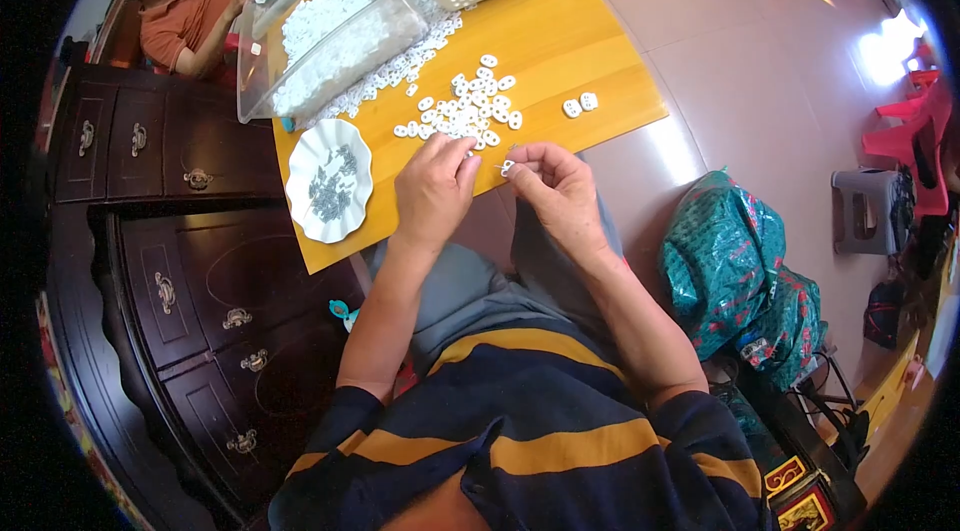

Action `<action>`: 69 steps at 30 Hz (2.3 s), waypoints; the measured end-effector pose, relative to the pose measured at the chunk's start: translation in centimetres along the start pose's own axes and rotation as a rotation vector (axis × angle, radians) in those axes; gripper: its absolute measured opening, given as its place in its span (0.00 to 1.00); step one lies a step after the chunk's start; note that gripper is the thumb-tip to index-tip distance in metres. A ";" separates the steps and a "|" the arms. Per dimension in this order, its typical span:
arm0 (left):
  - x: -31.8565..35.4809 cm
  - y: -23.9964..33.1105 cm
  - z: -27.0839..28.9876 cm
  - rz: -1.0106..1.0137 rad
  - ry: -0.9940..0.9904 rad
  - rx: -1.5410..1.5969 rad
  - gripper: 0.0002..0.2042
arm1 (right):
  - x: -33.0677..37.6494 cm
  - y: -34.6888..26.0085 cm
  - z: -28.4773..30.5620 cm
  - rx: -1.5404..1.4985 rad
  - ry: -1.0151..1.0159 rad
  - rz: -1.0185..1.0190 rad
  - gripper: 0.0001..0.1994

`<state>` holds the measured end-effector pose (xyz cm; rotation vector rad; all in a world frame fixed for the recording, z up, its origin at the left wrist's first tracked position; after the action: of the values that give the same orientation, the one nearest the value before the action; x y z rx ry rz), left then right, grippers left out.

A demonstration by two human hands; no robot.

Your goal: Assembling small plastic parts by inserting metal pins into them at a table.

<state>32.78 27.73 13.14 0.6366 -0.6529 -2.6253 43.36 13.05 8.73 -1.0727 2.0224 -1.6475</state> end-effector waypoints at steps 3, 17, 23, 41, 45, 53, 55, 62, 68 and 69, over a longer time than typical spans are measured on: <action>-0.6 -0.1 0.2 -0.018 0.003 0.002 0.09 | 0.0 -0.3 0.0 -0.004 -0.006 0.005 0.06; -0.3 0.3 0.9 0.369 0.003 0.637 0.02 | 0.0 -0.2 0.0 0.001 -0.005 -0.028 0.07; 1.4 0.5 0.2 0.491 0.077 1.121 0.06 | 0.1 -0.2 -0.3 -0.005 -0.017 -0.021 0.07; 4.9 4.2 -3.4 0.459 -0.161 1.164 0.13 | -0.4 0.0 0.2 -0.423 0.102 -0.168 0.08; 5.0 6.2 -4.1 0.304 -0.151 0.983 0.11 | -0.1 -0.3 0.3 -0.483 0.069 -0.202 0.08; 5.0 6.9 -4.0 0.135 -0.003 0.822 0.11 | 0.1 -0.2 -0.1 -0.509 0.047 -0.163 0.08; 5.4 6.5 -4.2 0.202 0.006 0.885 0.11 | 0.1 -0.2 -0.3 -0.494 0.062 -0.170 0.08; 4.6 3.2 -1.6 0.487 0.111 1.141 0.07 | 0.1 -0.2 -0.2 -0.123 0.047 0.022 0.07; 4.2 0.8 -0.1 0.433 0.141 1.073 0.09 | 0.6 0.1 -0.7 0.106 -0.028 0.097 0.08; 4.2 0.7 0.0 0.418 0.126 1.034 0.09 | 0.6 0.1 -0.8 0.107 -0.029 0.095 0.08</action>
<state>29.48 25.34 12.05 0.7906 -1.8747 -1.7088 42.38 13.13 8.94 -0.9434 1.9127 -1.6613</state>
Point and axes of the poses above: each hand's wrist, its own x-axis away from the middle knuckle, its own z-axis out of the back of the hand, y = z × x, the point moved 2 cm from there along -x, towards the middle knuckle, and after that the axes turned 8 degrees about x, right-handed, at the moved point
